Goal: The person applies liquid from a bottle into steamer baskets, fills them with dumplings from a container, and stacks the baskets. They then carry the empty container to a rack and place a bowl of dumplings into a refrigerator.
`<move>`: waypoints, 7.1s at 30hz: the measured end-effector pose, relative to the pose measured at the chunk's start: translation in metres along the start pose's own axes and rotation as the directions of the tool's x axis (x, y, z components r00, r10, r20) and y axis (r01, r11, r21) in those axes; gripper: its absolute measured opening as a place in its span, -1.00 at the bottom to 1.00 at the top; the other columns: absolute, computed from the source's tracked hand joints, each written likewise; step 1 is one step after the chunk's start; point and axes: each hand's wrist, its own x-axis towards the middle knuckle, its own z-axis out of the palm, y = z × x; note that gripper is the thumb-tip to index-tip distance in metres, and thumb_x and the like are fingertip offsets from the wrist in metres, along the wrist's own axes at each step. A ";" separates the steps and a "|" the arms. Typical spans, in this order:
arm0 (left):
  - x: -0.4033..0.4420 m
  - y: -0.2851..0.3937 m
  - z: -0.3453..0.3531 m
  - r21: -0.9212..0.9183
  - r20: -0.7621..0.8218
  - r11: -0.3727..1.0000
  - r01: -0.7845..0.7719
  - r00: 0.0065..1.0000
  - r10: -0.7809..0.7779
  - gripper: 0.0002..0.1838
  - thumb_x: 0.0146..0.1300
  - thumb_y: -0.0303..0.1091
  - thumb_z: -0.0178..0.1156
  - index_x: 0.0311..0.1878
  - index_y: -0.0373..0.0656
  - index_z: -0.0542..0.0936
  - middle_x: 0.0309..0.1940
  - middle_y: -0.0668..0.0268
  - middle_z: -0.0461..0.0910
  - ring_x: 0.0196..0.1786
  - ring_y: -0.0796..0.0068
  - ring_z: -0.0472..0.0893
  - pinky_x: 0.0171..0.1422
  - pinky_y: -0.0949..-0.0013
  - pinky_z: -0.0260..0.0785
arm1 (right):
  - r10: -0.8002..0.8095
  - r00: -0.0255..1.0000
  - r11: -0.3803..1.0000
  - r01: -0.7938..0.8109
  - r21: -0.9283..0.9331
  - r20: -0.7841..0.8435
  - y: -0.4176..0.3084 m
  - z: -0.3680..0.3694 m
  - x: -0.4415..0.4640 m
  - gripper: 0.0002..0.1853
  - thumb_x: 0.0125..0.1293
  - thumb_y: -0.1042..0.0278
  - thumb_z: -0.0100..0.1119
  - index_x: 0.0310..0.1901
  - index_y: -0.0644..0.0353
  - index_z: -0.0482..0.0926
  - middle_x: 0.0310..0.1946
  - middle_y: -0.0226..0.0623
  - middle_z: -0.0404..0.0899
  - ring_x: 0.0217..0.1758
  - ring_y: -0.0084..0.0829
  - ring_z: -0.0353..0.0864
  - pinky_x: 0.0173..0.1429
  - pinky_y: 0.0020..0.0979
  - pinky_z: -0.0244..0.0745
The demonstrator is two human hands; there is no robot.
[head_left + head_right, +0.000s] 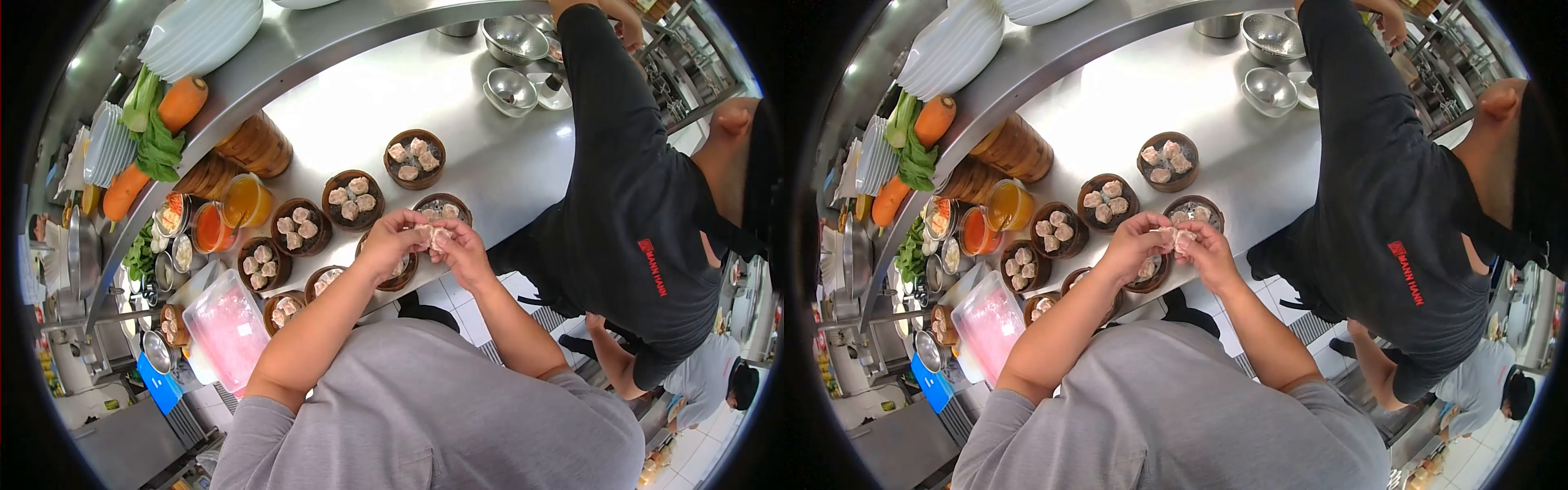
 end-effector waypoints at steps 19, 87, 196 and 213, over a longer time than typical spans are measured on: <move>0.018 -0.043 0.008 0.942 0.141 0.237 -0.237 0.921 0.363 -0.56 0.16 -0.36 0.47 0.12 -0.17 0.66 0.04 0.05 0.71 0.06 -0.02 0.73 0.16 0.04 0.60 | -0.476 0.878 0.111 0.111 -0.988 0.045 -0.016 -0.030 0.000 -0.53 0.17 0.48 0.48 0.16 0.19 0.69 -0.04 -0.14 0.72 0.08 -0.03 0.69 0.21 -0.12 0.62; -0.283 -0.022 -0.238 0.855 -0.426 0.154 0.495 0.503 0.752 -0.84 0.38 -0.44 0.24 -0.10 -0.35 0.64 0.08 -0.02 0.63 0.02 -0.17 0.68 0.12 -0.10 0.57 | 0.048 0.998 0.074 -0.035 -0.997 -0.032 0.005 0.064 0.039 -0.65 0.38 0.29 0.18 0.10 0.26 0.73 -0.07 0.21 0.77 -0.02 0.19 0.79 0.14 0.00 0.66; -0.226 0.041 -0.172 0.849 -0.194 0.519 0.097 0.971 0.136 -0.43 0.46 -0.09 0.19 0.41 -0.22 0.60 0.08 -0.20 0.75 0.20 -0.20 0.71 0.41 -0.01 0.51 | -0.299 0.954 0.614 0.216 -0.759 0.029 0.158 0.152 -0.106 0.32 -0.07 0.14 0.80 0.67 0.34 0.15 0.56 0.08 0.41 0.65 -0.07 0.41 0.72 -0.15 0.25; -0.216 -0.050 -0.223 -0.150 -0.102 0.973 -0.173 0.982 0.159 -0.02 0.56 0.58 -0.30 0.72 0.00 0.23 0.70 0.23 0.30 0.72 0.14 0.27 0.79 -0.12 0.08 | -0.172 0.971 0.590 0.238 -0.772 0.168 0.168 0.175 -0.067 0.57 -0.25 0.07 0.87 0.71 0.39 -0.06 0.58 0.17 0.35 0.66 0.02 0.38 0.70 -0.15 0.30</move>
